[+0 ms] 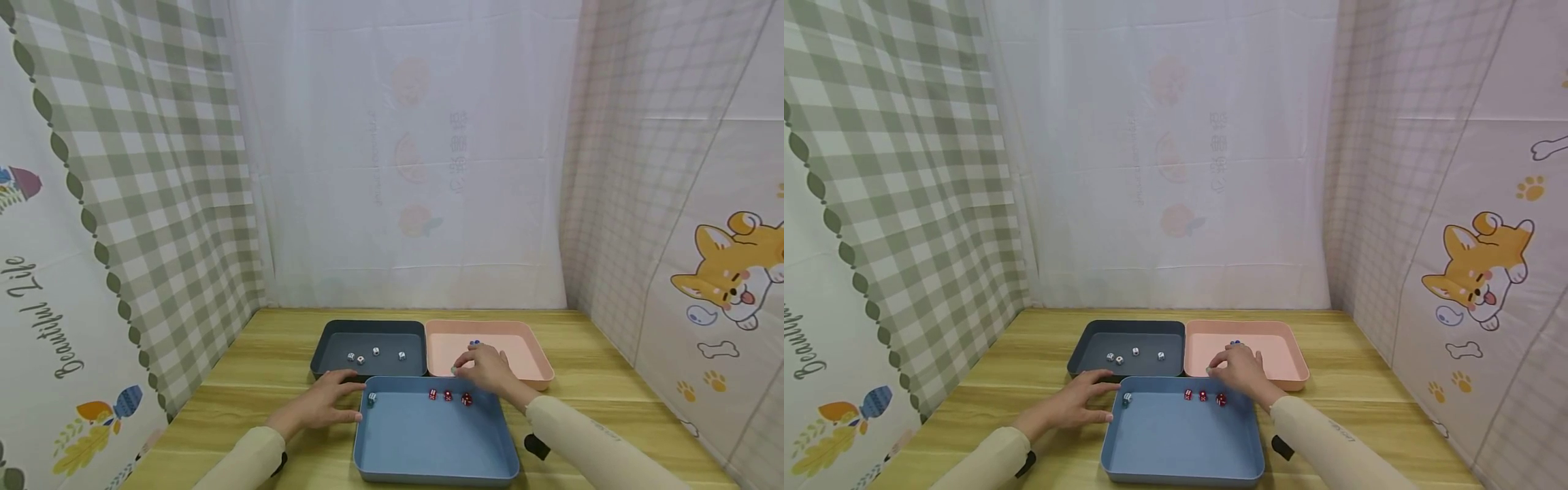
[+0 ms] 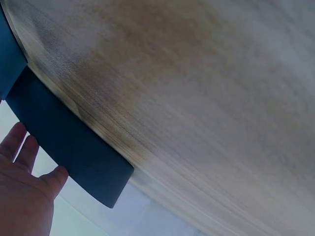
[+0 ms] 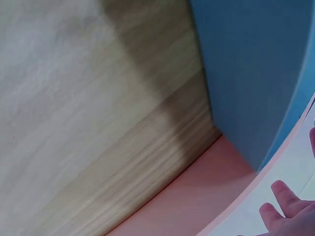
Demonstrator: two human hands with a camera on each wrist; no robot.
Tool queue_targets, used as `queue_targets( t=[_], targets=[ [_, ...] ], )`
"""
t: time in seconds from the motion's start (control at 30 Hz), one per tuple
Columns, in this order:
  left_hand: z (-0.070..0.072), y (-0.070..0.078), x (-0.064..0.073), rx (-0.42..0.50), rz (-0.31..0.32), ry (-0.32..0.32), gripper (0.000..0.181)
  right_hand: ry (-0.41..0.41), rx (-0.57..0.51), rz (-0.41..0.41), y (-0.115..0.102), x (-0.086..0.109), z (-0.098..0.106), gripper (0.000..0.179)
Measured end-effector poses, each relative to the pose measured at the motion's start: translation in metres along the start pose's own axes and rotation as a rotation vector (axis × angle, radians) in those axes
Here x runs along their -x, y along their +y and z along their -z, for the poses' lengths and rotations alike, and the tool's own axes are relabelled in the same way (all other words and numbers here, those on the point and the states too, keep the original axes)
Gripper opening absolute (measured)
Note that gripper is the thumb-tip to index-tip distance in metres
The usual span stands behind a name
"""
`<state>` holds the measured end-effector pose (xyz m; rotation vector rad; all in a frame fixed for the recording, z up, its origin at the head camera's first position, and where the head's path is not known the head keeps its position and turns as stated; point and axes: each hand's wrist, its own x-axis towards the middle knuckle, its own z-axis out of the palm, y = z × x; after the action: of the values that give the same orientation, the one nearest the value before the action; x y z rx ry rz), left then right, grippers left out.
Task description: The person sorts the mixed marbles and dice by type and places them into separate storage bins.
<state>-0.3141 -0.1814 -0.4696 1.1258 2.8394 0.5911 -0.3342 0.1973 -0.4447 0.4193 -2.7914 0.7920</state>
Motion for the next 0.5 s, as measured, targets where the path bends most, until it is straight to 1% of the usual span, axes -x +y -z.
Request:
queue_targets(
  t=[0.1, 0.3, 0.5],
  targets=[
    [0.0, 0.0, 0.0, -0.002, 0.002, -0.001, 0.066, 0.002, -0.001, -0.02, 0.004, -0.001, 0.002, 0.01],
    [0.001, 0.001, 0.0, 0.004, -0.001, -0.002, 0.065, 0.01, 0.014, -0.041, 0.014, -0.002, 0.007, 0.004],
    [0.001, 0.0, 0.0, 0.007, -0.006, 0.0, 0.065, 0.002, 0.018, -0.087, 0.024, -0.001, 0.013, 0.008]
  ],
)
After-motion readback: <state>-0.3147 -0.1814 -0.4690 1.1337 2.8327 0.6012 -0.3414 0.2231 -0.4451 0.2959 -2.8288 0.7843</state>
